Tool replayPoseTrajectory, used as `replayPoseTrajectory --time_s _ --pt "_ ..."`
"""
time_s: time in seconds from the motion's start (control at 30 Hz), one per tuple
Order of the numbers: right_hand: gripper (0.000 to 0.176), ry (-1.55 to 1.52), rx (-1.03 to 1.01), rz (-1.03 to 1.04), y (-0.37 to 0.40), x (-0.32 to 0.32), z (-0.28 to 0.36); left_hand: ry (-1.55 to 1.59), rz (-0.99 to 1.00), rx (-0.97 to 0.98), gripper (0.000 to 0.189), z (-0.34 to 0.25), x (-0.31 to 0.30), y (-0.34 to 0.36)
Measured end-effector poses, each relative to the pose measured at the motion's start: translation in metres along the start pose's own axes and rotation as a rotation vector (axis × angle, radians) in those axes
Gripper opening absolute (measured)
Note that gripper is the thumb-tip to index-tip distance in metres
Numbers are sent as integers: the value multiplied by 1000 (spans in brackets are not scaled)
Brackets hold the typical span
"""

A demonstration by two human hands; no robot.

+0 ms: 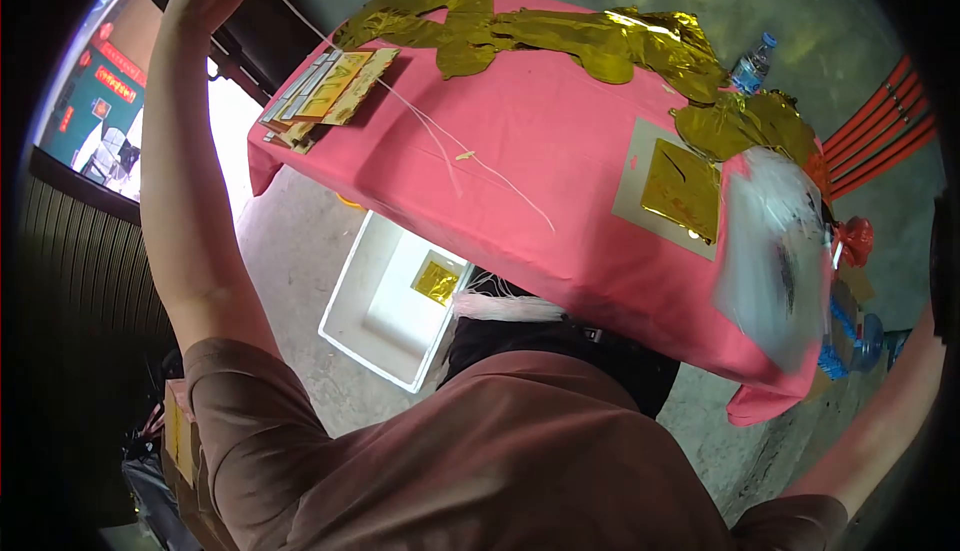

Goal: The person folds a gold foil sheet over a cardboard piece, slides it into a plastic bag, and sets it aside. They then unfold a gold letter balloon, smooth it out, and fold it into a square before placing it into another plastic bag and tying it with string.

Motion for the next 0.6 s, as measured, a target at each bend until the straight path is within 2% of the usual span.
replayPoseTrajectory --time_s 0.03,0.07,0.1,0.2,0.23,0.27,0.3,0.33,0.37,0.4,0.43,0.47,0.5,0.53,0.57,0.6 --pt "28 -5 -3 6 4 0 -4 679 357 274 21 9 3 -9" --pt "28 61 -10 -157 13 9 -10 1349 856 268 21 13 18 -11" --pt "27 128 -16 -320 19 13 -13 1105 617 227 20 15 6 -4" --pt "28 -163 223 -65 8 -25 -46 354 -61 108 17 -15 2 26" --pt "28 -157 214 -69 12 -29 -58 103 -274 72 17 -21 -8 32" --pt "19 -197 164 -168 21 -36 -77 138 -175 -14 19 -12 -30 38" --pt "30 -236 111 -268 30 -45 -94 171 -73 -99 24 3 -59 52" --pt "27 -254 208 -136 35 -29 -110 -26 -416 -99 19 25 -90 70" --pt "28 -258 305 0 40 -12 -126 -438 -513 -222 16 32 -83 78" --pt "24 -149 311 -8 48 39 -138 -856 -604 -341 13 35 -75 88" --pt "21 -40 320 -17 55 91 -150 -1223 -422 -535 11 57 -74 89" --pt "18 104 241 -39 61 126 -160 -1416 -37 -395 14 99 -96 96" --pt "16 188 304 21 68 160 -169 -1759 -35 -837 14 103 -48 85" --pt "15 272 369 79 75 190 -177 -1797 -193 -726 14 89 12 72" --pt "15 272 419 124 80 216 -187 -1561 -271 -412 21 92 46 60" --pt "16 275 471 169 83 238 -197 -1219 -212 -332 25 73 111 45"
Point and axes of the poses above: each hand's wrist, its own y-axis away from the middle knuckle, its own x-axis out of the palm, z = x × y, the point moved 5 cm from there along -y, towards the middle knuckle, and after that the axes turned 7 degrees about z, right-handed, at the moved point
